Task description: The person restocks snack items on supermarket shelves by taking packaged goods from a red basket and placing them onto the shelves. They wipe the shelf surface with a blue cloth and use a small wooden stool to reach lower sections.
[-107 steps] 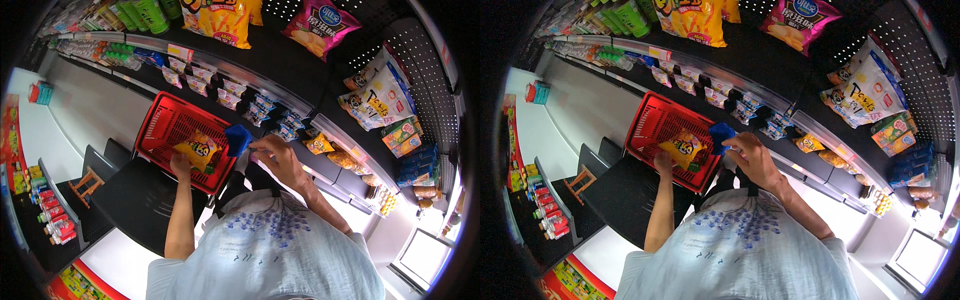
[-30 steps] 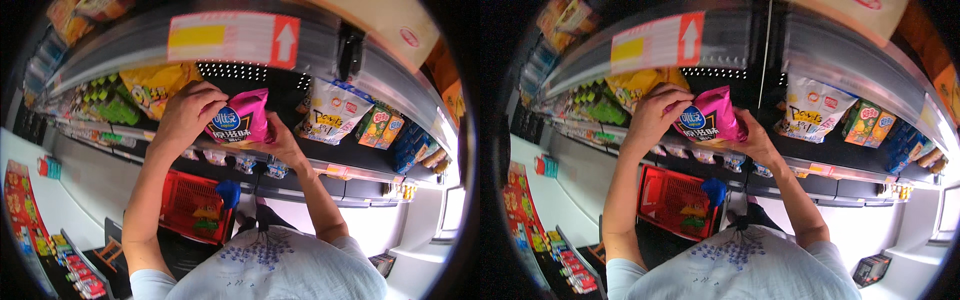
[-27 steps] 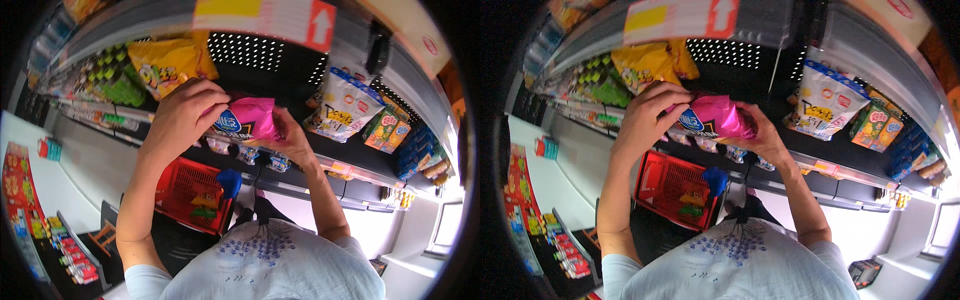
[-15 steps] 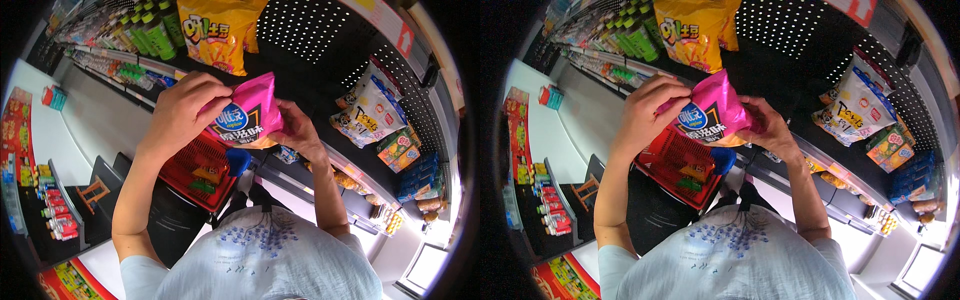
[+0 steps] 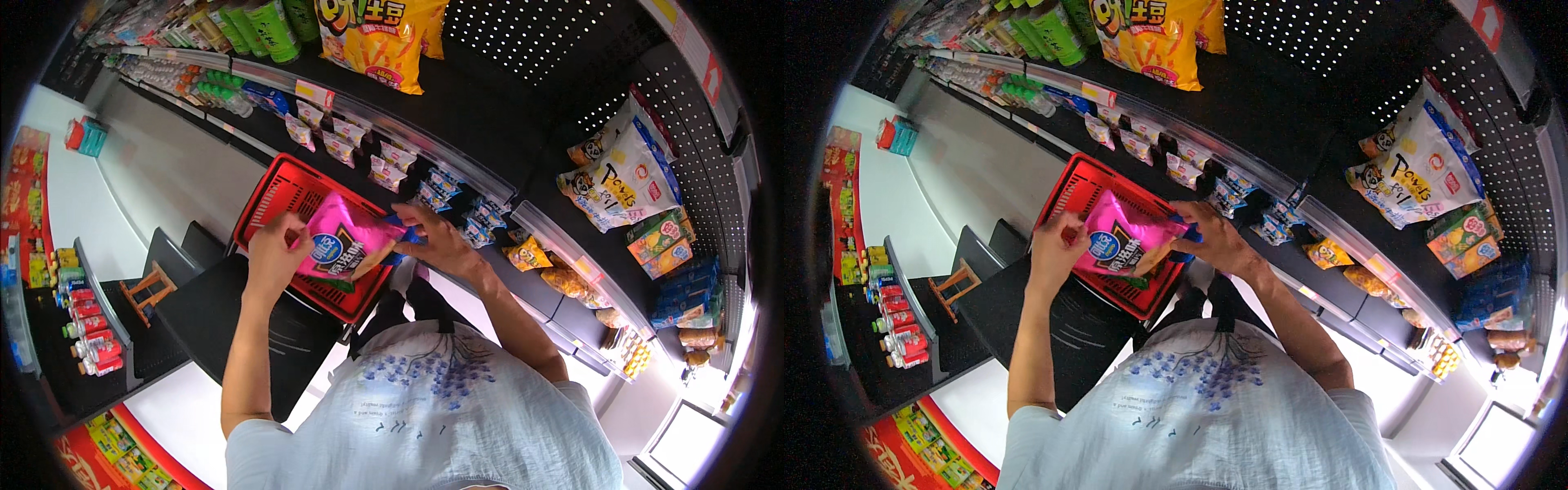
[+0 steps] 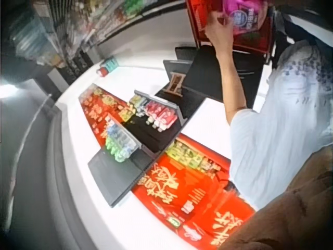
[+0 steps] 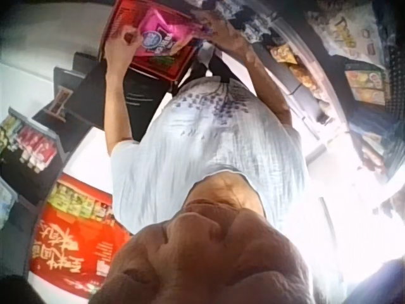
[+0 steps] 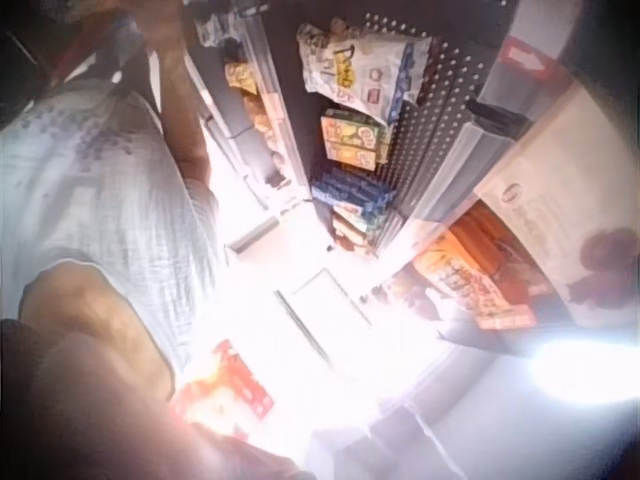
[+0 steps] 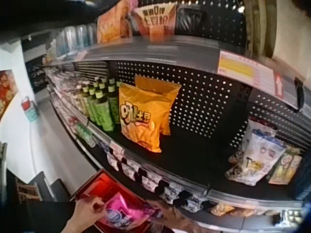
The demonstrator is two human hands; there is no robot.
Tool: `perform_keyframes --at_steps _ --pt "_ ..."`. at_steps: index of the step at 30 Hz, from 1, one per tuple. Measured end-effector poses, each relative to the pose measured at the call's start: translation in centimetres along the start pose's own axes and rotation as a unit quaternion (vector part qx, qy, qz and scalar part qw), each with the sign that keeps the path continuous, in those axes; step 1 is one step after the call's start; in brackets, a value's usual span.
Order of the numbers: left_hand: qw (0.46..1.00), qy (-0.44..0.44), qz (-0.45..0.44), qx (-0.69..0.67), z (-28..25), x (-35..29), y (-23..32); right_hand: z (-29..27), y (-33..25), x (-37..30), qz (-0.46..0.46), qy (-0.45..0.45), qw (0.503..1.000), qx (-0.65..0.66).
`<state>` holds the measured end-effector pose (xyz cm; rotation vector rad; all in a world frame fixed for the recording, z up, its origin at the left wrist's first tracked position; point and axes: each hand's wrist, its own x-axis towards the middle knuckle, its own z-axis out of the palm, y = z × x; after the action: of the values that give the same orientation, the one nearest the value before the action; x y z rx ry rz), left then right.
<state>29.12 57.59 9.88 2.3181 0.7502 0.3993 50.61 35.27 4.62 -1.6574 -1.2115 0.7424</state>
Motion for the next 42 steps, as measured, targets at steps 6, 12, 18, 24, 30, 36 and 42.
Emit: perform_keyframes --at_steps 6,12,18,24,30,36,42 --pt "0.974 0.07 -0.187 -0.106 7.2 -5.4 -13.0 1.3 2.5 -4.4 0.036 0.023 0.994 -0.101" --pt "0.85 0.137 -0.449 -0.24 14.4 -4.7 -17.4 2.2 6.9 -10.6 0.121 0.046 0.991 -0.016" --pt "0.73 0.211 -0.557 -0.336 22.0 -3.4 -19.5 3.2 6.8 -12.4 0.171 0.046 0.983 -0.04" --pt "0.693 0.17 -0.626 -0.316 27.1 -1.2 -18.7 3.4 5.7 -13.2 0.204 0.022 0.977 -0.063" --pt "0.677 0.002 -0.629 -0.382 33.6 -2.4 -27.5 2.8 4.6 -13.4 0.254 -0.004 0.964 -0.08" --pt "0.778 0.012 -0.577 -0.248 34.8 -3.9 -29.0 2.4 5.3 -11.9 0.179 0.001 0.98 -0.092" --pt "0.833 0.089 -0.383 -0.389 21.8 2.8 -18.9 -0.8 0.1 -6.2 0.085 0.058 0.991 -0.084"
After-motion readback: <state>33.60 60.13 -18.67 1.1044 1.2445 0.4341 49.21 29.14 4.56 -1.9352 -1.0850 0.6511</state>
